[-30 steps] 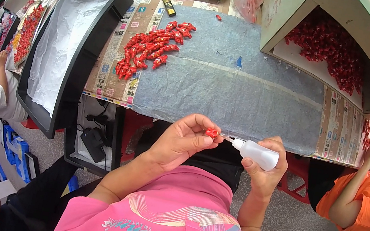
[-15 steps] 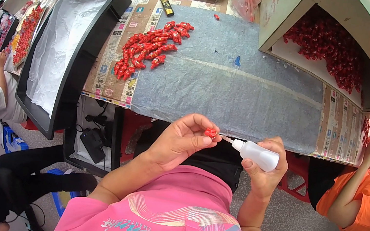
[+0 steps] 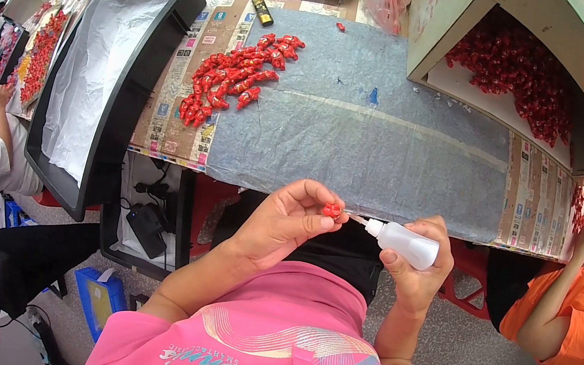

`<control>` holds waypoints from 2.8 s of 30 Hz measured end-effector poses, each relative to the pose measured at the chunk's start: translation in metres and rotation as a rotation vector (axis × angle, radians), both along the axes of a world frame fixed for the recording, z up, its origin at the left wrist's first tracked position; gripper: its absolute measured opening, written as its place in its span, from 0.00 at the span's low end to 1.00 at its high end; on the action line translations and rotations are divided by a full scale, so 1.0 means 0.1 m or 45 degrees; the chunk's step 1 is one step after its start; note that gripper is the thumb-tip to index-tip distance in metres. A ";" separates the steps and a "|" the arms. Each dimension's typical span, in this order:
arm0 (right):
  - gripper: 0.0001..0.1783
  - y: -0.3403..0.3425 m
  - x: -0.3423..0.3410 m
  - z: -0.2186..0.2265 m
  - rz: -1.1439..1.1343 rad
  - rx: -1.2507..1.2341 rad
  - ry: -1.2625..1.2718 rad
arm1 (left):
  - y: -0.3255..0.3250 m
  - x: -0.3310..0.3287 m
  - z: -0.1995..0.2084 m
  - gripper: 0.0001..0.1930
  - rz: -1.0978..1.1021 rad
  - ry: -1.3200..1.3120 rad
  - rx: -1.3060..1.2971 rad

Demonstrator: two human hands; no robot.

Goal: The person applies glue from a bottle to small red toy components and assembles them by hand at a workbench.

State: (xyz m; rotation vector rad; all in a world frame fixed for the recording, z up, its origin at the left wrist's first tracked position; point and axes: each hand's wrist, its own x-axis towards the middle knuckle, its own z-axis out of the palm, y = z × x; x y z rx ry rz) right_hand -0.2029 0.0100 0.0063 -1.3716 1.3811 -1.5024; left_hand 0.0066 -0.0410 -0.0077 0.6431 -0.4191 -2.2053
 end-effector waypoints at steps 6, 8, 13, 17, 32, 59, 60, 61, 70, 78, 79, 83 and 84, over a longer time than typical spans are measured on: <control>0.25 0.01 -0.01 0.00 -0.010 -0.005 0.033 | 0.00 0.01 -0.02 0.11 0.008 -0.011 -0.016; 0.24 0.02 -0.01 0.01 -0.011 -0.007 0.035 | 0.00 0.01 -0.03 0.12 0.002 -0.028 -0.022; 0.25 0.02 -0.01 0.01 -0.014 -0.036 0.043 | 0.00 0.00 -0.03 0.12 -0.006 -0.033 -0.032; 0.25 0.02 -0.02 0.00 -0.019 -0.004 0.024 | 0.00 0.00 -0.02 0.12 -0.005 -0.034 -0.017; 0.25 0.05 -0.01 0.05 -0.016 -0.013 0.057 | 0.01 -0.02 -0.06 0.12 0.038 -0.044 -0.062; 0.25 0.07 0.00 0.01 -0.041 0.001 -0.021 | 0.02 -0.02 -0.02 0.11 -0.044 -0.025 -0.001; 0.25 0.07 0.00 0.00 -0.038 0.002 -0.014 | 0.02 -0.02 -0.02 0.11 -0.043 -0.027 0.001; 0.25 0.07 0.00 0.00 -0.035 0.003 -0.007 | 0.02 -0.02 -0.02 0.11 -0.042 -0.029 0.003; 0.24 0.07 0.01 0.01 -0.030 0.021 -0.003 | 0.02 -0.02 -0.02 0.11 -0.059 -0.026 -0.009; 0.25 0.07 -0.01 -0.02 -0.040 0.011 0.007 | 0.03 -0.02 -0.01 0.11 -0.056 -0.049 0.008; 0.25 0.07 -0.01 -0.02 -0.040 0.009 0.006 | 0.03 -0.02 -0.01 0.11 -0.057 -0.052 0.014; 0.25 0.07 -0.02 -0.02 -0.040 0.021 0.014 | 0.02 -0.01 -0.01 0.11 -0.065 -0.048 0.017; 0.25 0.07 -0.01 -0.02 -0.051 0.025 -0.032 | 0.01 -0.01 -0.01 0.11 -0.061 -0.045 0.020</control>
